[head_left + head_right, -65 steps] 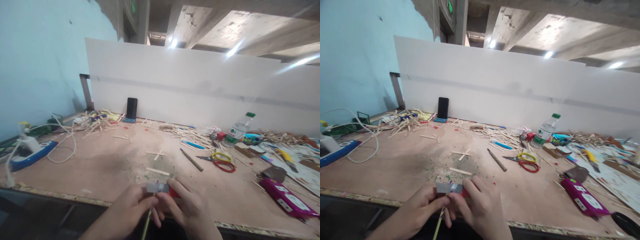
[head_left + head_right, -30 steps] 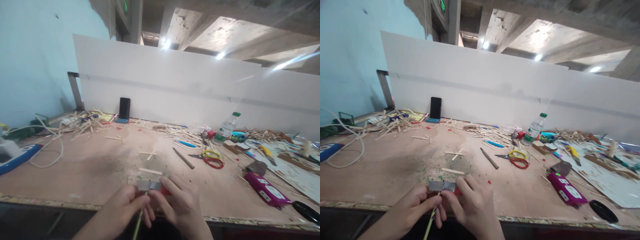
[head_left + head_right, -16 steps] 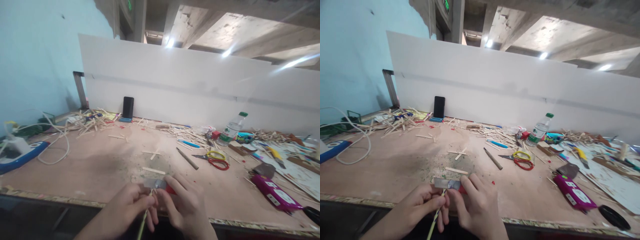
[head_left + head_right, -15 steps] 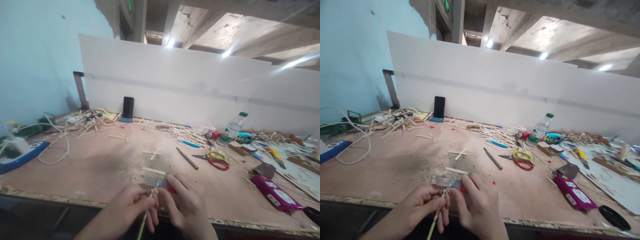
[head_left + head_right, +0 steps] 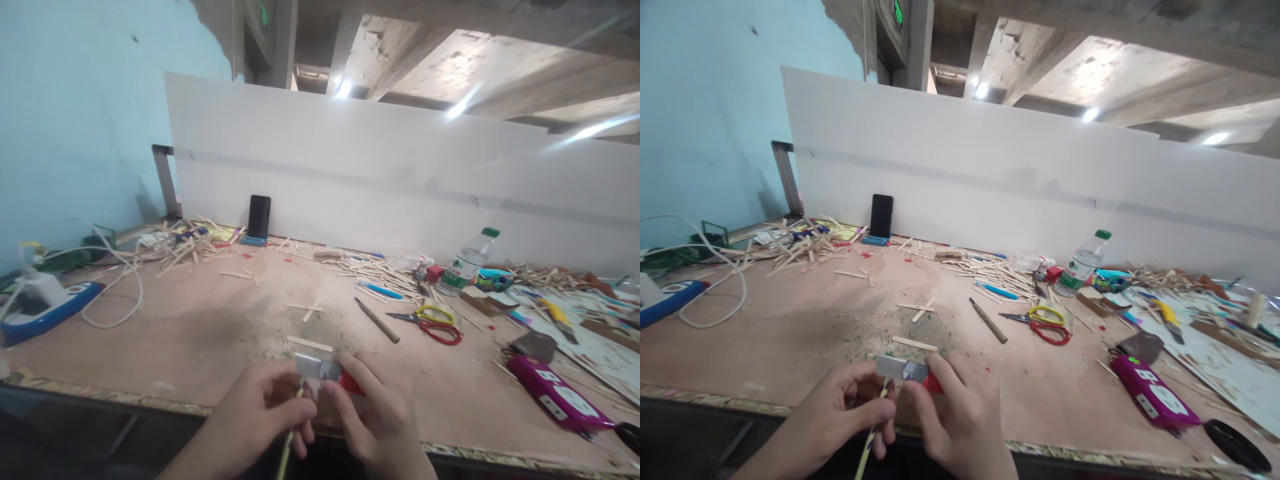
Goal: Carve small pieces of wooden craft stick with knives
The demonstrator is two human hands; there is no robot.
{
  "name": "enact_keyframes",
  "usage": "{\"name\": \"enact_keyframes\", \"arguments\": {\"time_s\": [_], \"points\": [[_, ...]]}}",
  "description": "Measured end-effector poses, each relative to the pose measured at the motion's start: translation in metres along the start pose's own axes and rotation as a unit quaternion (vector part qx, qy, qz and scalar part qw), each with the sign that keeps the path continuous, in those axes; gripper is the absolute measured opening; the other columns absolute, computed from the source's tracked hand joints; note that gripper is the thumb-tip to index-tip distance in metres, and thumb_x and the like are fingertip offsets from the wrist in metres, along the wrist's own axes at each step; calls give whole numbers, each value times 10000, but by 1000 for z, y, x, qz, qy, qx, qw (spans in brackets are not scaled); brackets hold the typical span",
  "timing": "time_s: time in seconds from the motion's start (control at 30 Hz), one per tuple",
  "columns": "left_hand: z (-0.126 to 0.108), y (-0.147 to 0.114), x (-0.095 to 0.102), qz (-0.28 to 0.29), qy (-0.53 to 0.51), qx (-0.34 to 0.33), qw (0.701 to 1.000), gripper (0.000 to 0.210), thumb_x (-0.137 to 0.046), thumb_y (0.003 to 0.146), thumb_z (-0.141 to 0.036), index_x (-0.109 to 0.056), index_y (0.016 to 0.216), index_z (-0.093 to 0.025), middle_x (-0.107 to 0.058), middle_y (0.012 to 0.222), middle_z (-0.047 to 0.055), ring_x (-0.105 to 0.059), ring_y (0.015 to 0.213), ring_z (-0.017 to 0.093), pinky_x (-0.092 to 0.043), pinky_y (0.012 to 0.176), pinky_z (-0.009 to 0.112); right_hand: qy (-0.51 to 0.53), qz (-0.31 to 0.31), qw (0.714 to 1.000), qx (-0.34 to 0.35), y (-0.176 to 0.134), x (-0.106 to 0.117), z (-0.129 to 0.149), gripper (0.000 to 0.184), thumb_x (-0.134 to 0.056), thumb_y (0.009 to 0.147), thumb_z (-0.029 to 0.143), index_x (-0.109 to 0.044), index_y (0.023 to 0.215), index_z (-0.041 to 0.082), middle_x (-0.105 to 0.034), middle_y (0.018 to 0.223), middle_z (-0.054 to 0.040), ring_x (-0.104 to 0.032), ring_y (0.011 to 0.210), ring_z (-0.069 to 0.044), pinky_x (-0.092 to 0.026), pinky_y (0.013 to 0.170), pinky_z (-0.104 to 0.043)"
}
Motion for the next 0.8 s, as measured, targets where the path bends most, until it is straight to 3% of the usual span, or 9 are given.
{"name": "enact_keyframes", "arguments": {"time_s": [0.33, 0.8], "points": [[2, 2, 2, -75, -12, 5, 997, 296, -887, 645, -327, -637, 743, -202, -670, 622, -33, -616, 566, 141, -561, 590, 264, -14, 28, 999, 26, 2, -1, 8, 233, -657, 1175, 419, -716, 1159, 194, -678, 851, 37, -662, 656, -120, -566, 570, -245], [-3, 1, -2, -49, -17, 12, 999, 242, -842, 642, -290, -680, 797, -199, -679, 643, -46, -613, 556, 133, -550, 586, 251, -8, 43, 999, 14, 0, -5, 2, 219, -711, 1149, 411, -728, 1175, 194, -703, 905, 24, -664, 678, -117, -579, 591, -248]]}}
Point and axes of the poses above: each hand's wrist, its own y-axis towards the middle knuckle, its own x-axis out of the back of the hand, z = x × y, the point moved 5 cm from there along y, towards the middle knuckle
